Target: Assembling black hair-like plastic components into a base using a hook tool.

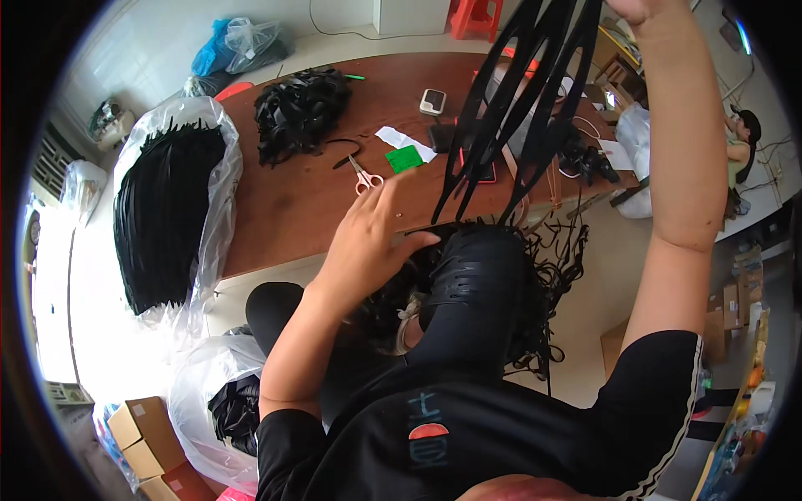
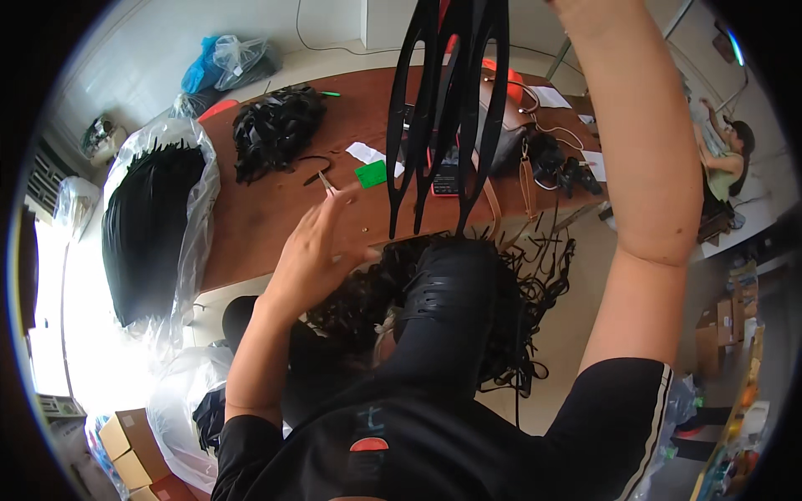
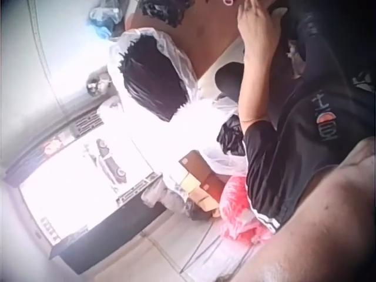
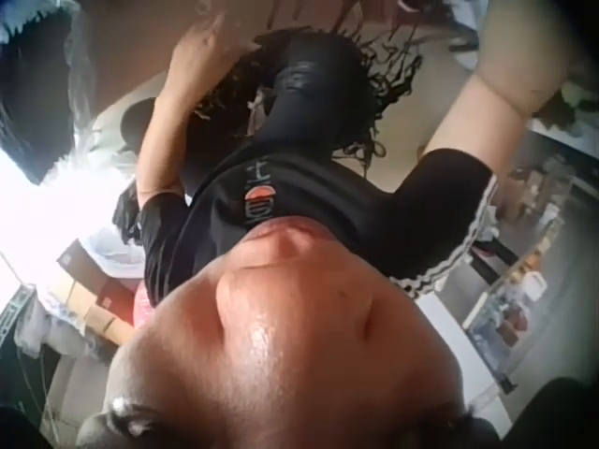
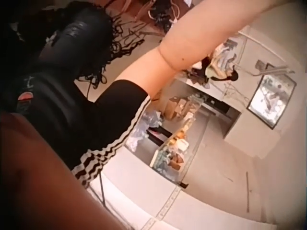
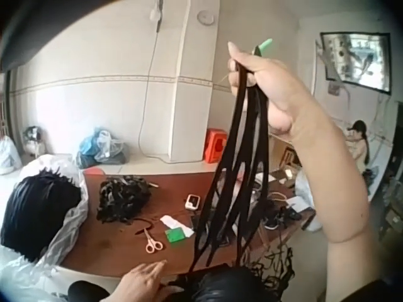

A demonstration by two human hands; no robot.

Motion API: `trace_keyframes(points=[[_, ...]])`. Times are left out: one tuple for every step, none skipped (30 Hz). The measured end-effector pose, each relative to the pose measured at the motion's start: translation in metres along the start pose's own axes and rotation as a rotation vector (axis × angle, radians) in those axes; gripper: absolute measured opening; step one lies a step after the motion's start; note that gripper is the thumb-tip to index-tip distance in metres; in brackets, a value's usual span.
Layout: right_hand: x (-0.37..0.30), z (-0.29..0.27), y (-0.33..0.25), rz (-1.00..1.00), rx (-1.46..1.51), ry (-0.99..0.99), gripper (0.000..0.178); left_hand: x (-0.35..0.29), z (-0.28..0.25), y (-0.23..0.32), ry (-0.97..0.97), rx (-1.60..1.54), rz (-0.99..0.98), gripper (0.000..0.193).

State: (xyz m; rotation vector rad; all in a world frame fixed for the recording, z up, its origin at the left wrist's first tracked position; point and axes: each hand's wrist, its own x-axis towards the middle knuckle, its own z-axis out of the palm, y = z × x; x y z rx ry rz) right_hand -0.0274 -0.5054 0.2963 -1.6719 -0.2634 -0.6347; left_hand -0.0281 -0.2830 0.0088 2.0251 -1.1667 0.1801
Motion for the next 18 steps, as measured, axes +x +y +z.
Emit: trace_keyframes(points=[[-0.006, 0.013, 0.007, 0.003, -0.059, 0.065, 0.030, 0.011, -0.004, -0.006, 0.023, -0.144, 0.014, 0.092], [-0.012, 0.030, 0.006, 0.046, -0.055, 0.063, 0.030, 0.021, -0.008, -0.009, 0.046, -0.287, 0.032, 0.107], [-0.015, 0.042, 0.005, 0.088, -0.058, 0.065, 0.030, 0.032, -0.003, -0.017, 0.052, -0.276, 0.031, 0.107], [-0.006, 0.046, 0.013, 0.083, -0.017, -0.015, 0.031, 0.039, 0.012, -0.030, 0.029, -0.531, 0.062, 0.111], [0.007, 0.052, 0.023, 0.087, 0.059, -0.105, 0.032, 0.042, 0.021, -0.039, 0.010, -0.781, 0.089, 0.115], [0.017, 0.059, 0.032, 0.116, 0.089, -0.119, 0.032, 0.045, 0.025, -0.041, -0.025, -0.818, 0.063, 0.114], [0.027, 0.068, 0.041, 0.144, 0.116, -0.132, 0.032, 0.048, 0.029, -0.044, -0.060, -0.857, 0.039, 0.114], [0.038, 0.087, 0.047, 0.149, 0.140, -0.131, 0.031, 0.045, 0.039, -0.055, -0.031, -0.895, 0.020, 0.108], [0.042, 0.104, 0.053, 0.136, 0.164, -0.034, 0.030, 0.037, 0.046, -0.068, -0.032, -0.953, -0.066, 0.092], [0.051, 0.114, 0.062, 0.168, 0.178, -0.013, 0.030, 0.028, 0.038, -0.067, -0.064, -1.072, -0.165, 0.078], [0.064, 0.123, 0.072, 0.196, 0.189, 0.007, 0.029, 0.017, 0.029, -0.061, -0.096, -1.190, -0.259, 0.064], [0.093, 0.122, 0.089, 0.194, 0.201, -0.006, 0.029, 0.005, 0.020, -0.060, -0.081, -1.180, -0.264, 0.064], [0.124, 0.118, 0.105, 0.414, 0.437, -0.193, 0.029, -0.008, 0.010, -0.061, -0.052, -1.204, -0.281, 0.053], [0.153, 0.116, 0.126, 0.635, 0.669, -0.387, 0.029, -0.022, 0.001, -0.064, -0.020, -1.227, -0.298, 0.043], [0.158, 0.144, 0.142, 0.646, 0.692, -0.427, 0.029, -0.046, -0.008, -0.074, 0.031, -1.175, -0.287, 0.033], [0.153, 0.182, 0.154, 0.493, 0.483, -0.301, 0.029, -0.071, -0.021, -0.082, 0.090, -1.163, -0.349, 0.034], [0.143, 0.217, 0.167, 0.334, 0.283, -0.174, 0.029, -0.095, -0.034, -0.088, 0.153, -1.149, -0.411, 0.034], [0.147, 0.244, 0.168, 0.330, 0.305, -0.209, 0.029, -0.104, -0.047, -0.097, 0.189, -1.127, -0.422, 0.034]])
